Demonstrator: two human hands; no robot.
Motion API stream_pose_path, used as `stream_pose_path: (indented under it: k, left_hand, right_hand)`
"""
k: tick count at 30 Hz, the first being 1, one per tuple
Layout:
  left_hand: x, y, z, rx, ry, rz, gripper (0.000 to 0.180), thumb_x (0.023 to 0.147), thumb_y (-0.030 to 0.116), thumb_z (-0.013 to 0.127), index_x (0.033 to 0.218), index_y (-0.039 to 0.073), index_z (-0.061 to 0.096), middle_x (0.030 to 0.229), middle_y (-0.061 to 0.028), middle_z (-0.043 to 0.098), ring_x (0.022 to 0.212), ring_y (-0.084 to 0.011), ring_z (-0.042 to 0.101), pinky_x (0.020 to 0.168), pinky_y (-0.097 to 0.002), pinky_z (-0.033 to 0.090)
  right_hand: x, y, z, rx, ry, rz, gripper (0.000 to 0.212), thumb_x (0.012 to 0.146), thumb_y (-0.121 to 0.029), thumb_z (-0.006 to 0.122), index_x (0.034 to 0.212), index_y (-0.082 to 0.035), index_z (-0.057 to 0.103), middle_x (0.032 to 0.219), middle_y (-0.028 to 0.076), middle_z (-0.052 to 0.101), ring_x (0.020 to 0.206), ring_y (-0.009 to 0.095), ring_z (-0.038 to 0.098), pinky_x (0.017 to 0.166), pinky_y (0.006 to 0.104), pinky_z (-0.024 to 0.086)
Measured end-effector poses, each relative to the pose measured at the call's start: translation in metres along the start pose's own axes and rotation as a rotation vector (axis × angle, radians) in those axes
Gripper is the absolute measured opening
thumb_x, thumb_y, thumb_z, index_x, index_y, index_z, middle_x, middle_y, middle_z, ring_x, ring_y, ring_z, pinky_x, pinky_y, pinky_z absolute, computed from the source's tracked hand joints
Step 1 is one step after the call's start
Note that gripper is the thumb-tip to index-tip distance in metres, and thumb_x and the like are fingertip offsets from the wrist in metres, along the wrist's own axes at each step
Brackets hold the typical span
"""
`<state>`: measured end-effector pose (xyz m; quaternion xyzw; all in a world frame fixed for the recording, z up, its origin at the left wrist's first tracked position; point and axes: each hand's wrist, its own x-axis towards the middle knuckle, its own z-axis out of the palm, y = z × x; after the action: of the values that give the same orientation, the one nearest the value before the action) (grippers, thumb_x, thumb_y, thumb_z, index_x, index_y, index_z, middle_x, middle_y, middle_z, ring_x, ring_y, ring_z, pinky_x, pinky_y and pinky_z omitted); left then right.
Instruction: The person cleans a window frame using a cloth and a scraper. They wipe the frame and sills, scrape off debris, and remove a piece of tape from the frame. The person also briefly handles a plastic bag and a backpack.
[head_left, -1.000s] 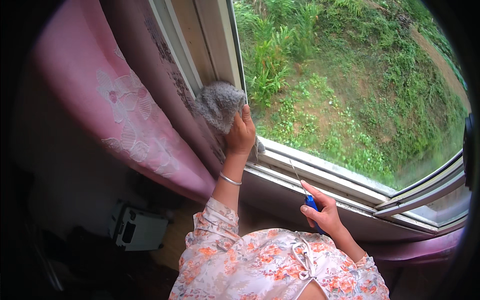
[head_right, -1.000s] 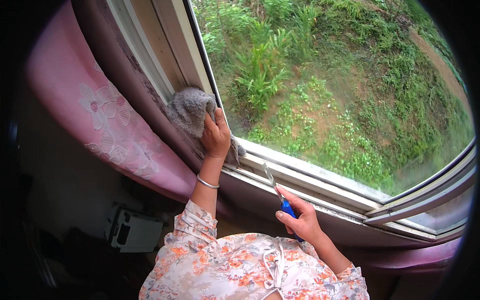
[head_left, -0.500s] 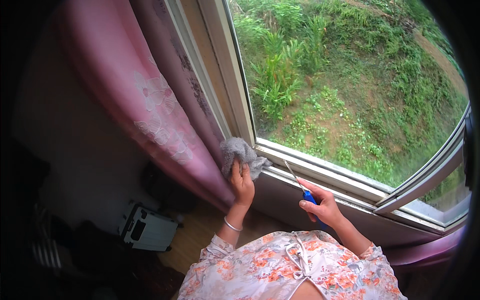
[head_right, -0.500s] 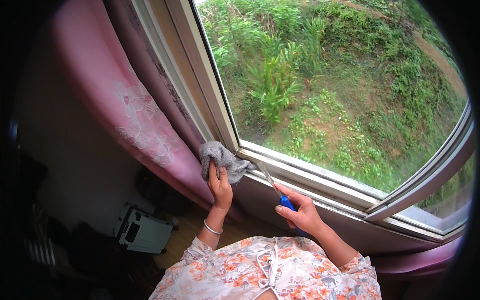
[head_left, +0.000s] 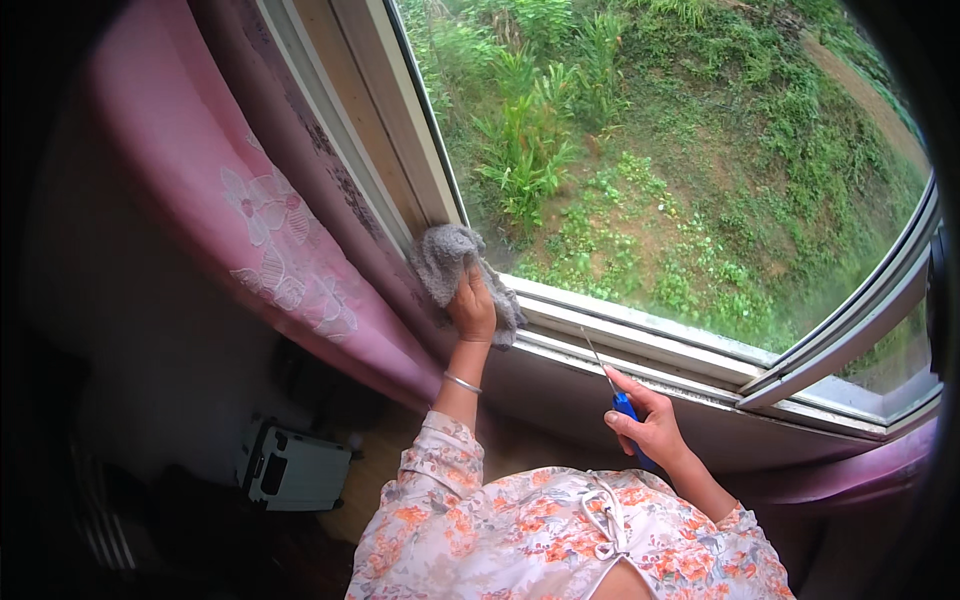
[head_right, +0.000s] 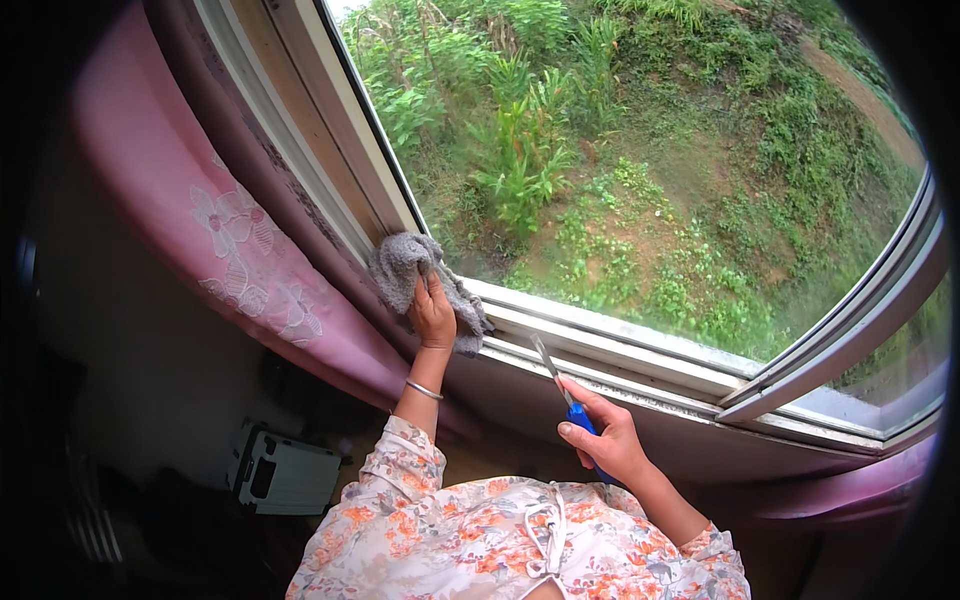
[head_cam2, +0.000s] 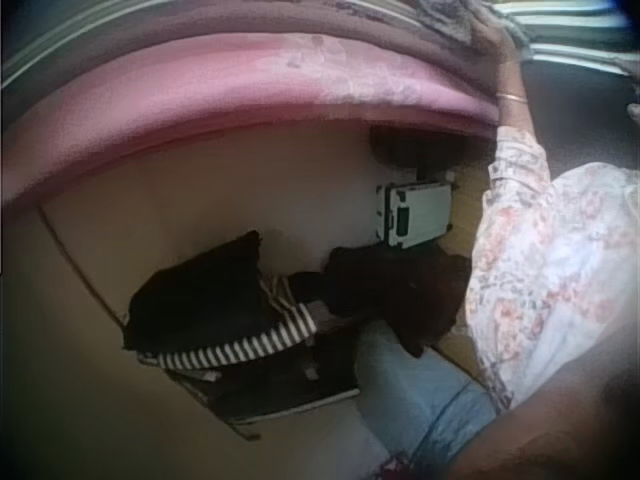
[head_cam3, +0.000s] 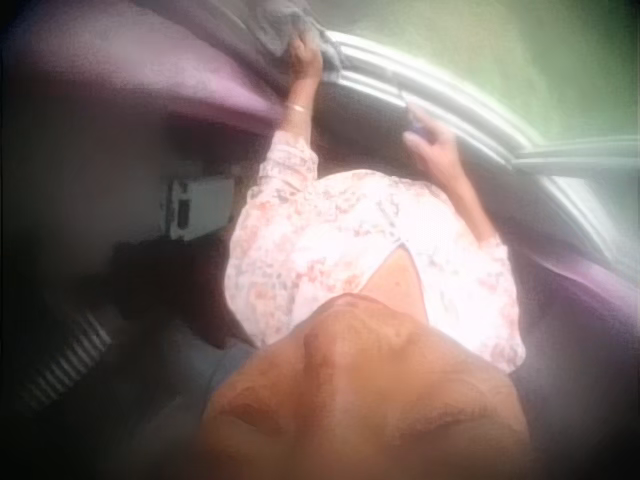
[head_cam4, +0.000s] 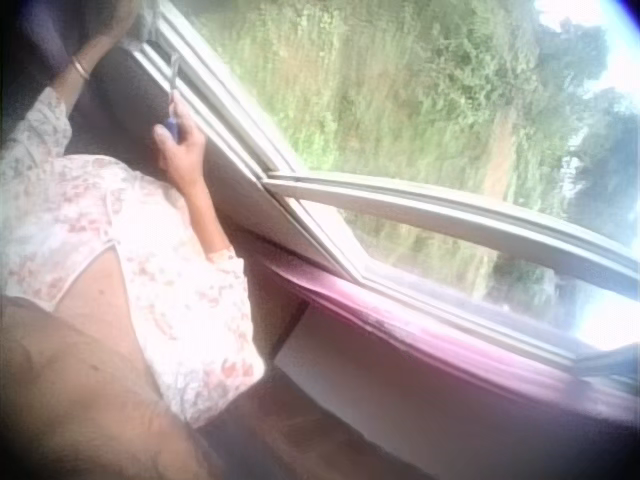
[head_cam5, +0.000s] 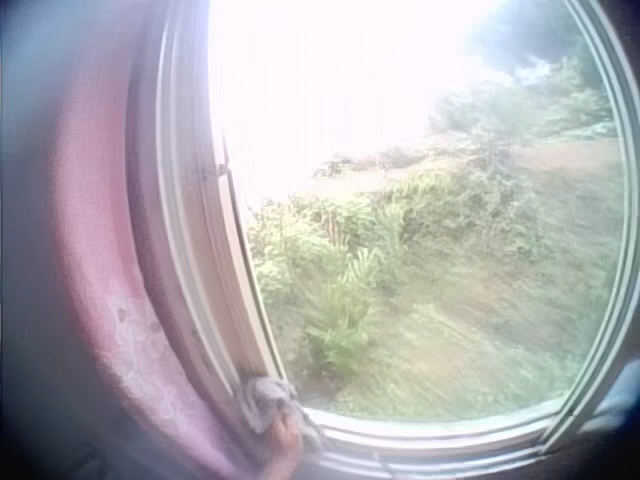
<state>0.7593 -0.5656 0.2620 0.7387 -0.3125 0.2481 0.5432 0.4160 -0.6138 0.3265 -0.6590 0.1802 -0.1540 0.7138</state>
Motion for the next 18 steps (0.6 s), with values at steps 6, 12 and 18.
stream_pose_path:
  k: [6,12,18]
  left_hand:
    - [-0.076,-0.007,-0.022,-0.199,0.008,-0.170,0.041,0.105,0.017,0.051,0.136,-0.010,0.049,0.125,-0.0266,0.064,0.112,-0.0363,0.063,0.098,-0.0402,0.047]
    - [-0.017,-0.002,-0.038,-0.292,0.099,-0.031,0.051,0.107,0.018,0.049,0.147,-0.010,0.038,0.147,-0.0246,0.048,0.131,-0.0291,0.051,0.110,-0.0359,0.039]
    - [0.037,-0.017,-0.013,-0.083,0.082,0.022,0.061,0.107,0.020,0.050,0.153,-0.011,0.024,0.155,-0.0292,0.035,0.138,-0.0306,0.045,0.114,-0.0363,0.036]
  right_hand:
    - [-0.014,0.004,-0.023,0.024,0.118,-0.008,0.062,0.092,-0.005,0.068,0.150,-0.013,0.048,0.073,-0.005,0.053,0.050,0.003,0.045,0.045,0.0218,0.039]
    - [-0.014,0.027,-0.058,-0.479,0.361,-0.425,0.065,0.089,-0.007,0.071,0.150,-0.012,0.048,0.108,0.007,0.072,0.068,0.013,0.063,0.067,0.0268,0.052]
    - [-0.050,0.032,-0.090,-0.739,0.499,-0.493,0.066,0.082,-0.005,0.076,0.144,-0.010,0.053,0.121,0.017,0.070,0.091,0.028,0.074,0.080,0.0317,0.058]
